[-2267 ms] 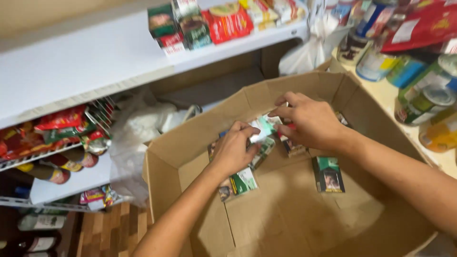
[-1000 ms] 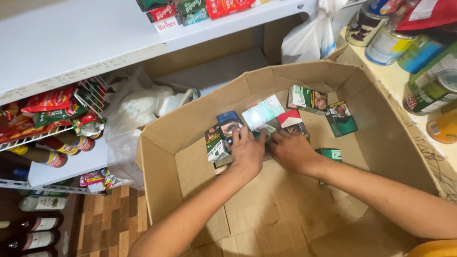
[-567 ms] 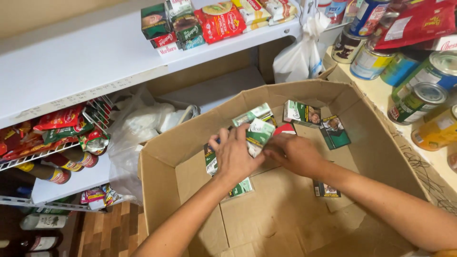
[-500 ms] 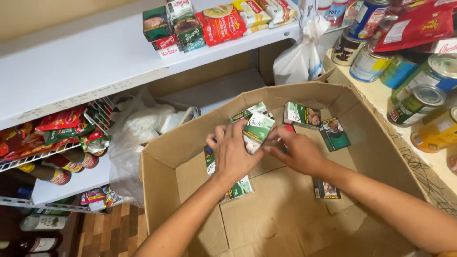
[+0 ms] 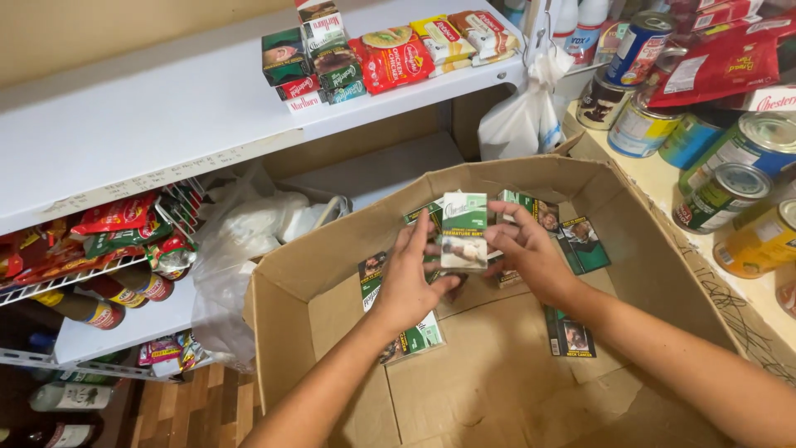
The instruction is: The recorder is taking cigarette packs out of a cardboard box and arranging them neatly on a store shelf.
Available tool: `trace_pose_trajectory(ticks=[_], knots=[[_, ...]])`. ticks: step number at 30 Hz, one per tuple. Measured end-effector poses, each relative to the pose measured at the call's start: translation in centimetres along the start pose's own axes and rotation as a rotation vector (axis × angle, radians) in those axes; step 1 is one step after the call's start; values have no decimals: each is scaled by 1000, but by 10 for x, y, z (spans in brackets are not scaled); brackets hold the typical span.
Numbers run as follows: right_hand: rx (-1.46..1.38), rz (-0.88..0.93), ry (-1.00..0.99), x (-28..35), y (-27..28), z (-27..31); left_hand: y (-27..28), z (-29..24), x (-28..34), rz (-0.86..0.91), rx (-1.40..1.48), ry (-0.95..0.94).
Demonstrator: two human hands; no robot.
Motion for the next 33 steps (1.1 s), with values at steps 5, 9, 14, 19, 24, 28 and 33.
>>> trace_pose_trajectory(ticks=[5, 9, 14, 19, 24, 28, 33], knots=[[97, 174, 81, 9, -17, 28, 12, -31, 0, -16, -29, 162], [214, 330, 291, 5, -32, 56, 24, -44, -3, -126, 29, 105], [328, 217, 320, -27, -57, 79, 49, -41, -22, -243, 299, -47], [274, 185, 410, -75, -89, 111, 86, -42, -58, -322, 392, -204], [273, 86, 619, -129, -116, 125, 115, -30, -108, -445, 392, -213], [306, 6, 600, -180, -119, 106, 124, -16, -135, -476, 488, -234], [331, -41, 505, -206, -125, 105, 132, 5, -159, -596, 431, -235]])
Point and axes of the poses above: each hand's wrist, its own x-axis away from the middle knuckle, its own y-axis out of the back of the hand, z = x × y, the point moved 2 cm from there along -x, towards the middle knuckle, and after that the axes turned 8 degrees about x, right-handed, at the moved point
